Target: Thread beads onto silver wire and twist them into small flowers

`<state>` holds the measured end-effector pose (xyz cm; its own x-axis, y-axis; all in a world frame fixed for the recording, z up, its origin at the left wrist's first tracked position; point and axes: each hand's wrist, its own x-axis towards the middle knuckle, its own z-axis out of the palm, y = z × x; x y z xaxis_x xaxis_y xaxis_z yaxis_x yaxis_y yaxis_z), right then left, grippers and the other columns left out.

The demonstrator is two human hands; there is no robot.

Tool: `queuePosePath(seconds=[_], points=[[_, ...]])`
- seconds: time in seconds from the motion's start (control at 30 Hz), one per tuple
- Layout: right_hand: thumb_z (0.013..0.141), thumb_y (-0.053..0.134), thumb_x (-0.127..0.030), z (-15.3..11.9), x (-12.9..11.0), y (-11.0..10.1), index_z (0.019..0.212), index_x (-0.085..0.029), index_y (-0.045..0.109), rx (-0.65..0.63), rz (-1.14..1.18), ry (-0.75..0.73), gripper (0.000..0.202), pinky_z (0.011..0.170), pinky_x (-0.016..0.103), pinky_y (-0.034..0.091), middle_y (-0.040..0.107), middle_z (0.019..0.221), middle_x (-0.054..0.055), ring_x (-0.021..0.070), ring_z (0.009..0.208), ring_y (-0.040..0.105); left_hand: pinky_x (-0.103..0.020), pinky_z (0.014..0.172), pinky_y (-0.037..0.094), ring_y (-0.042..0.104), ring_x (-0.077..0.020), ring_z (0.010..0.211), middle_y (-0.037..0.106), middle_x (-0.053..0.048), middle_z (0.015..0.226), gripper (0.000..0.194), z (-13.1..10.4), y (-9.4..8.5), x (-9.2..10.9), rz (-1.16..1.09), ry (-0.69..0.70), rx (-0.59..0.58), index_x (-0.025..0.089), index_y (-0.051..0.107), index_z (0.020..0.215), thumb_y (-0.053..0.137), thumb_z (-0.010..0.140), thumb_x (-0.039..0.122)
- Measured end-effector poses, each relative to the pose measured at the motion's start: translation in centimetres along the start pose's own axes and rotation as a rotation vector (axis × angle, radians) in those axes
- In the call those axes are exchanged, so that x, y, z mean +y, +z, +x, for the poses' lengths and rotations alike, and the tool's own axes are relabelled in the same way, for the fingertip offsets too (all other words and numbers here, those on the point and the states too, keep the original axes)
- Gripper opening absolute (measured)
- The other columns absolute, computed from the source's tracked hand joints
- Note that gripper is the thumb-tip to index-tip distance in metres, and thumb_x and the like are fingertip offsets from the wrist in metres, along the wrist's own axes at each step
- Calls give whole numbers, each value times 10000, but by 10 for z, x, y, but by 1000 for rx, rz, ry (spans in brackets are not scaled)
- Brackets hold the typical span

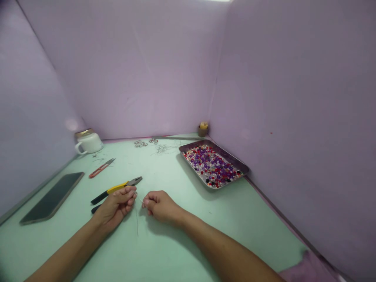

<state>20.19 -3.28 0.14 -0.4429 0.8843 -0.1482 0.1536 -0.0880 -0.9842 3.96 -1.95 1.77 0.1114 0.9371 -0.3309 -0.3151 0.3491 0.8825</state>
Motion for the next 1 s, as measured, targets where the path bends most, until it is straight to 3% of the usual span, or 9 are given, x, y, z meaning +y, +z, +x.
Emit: queuePosePath(seconds=[0.4,1.0], points=[[771,404,-193,-1,-3,0,687,-161,482,-14,-125,3,119,438,176,275,437,485,-54,53,401,333,-132,351,318,421,-34,388,511,35,512,121,-3,3,-1,46,39,-70,117,546,624,659,587,140],[770,425,-199,-3,-5,2,723,-163,488,-42,-93,43,87,376,161,293,451,496,-55,49,367,382,-145,336,248,369,-42,356,492,46,470,158,-4,4,-3,213,94,-77,144,514,640,604,660,272]])
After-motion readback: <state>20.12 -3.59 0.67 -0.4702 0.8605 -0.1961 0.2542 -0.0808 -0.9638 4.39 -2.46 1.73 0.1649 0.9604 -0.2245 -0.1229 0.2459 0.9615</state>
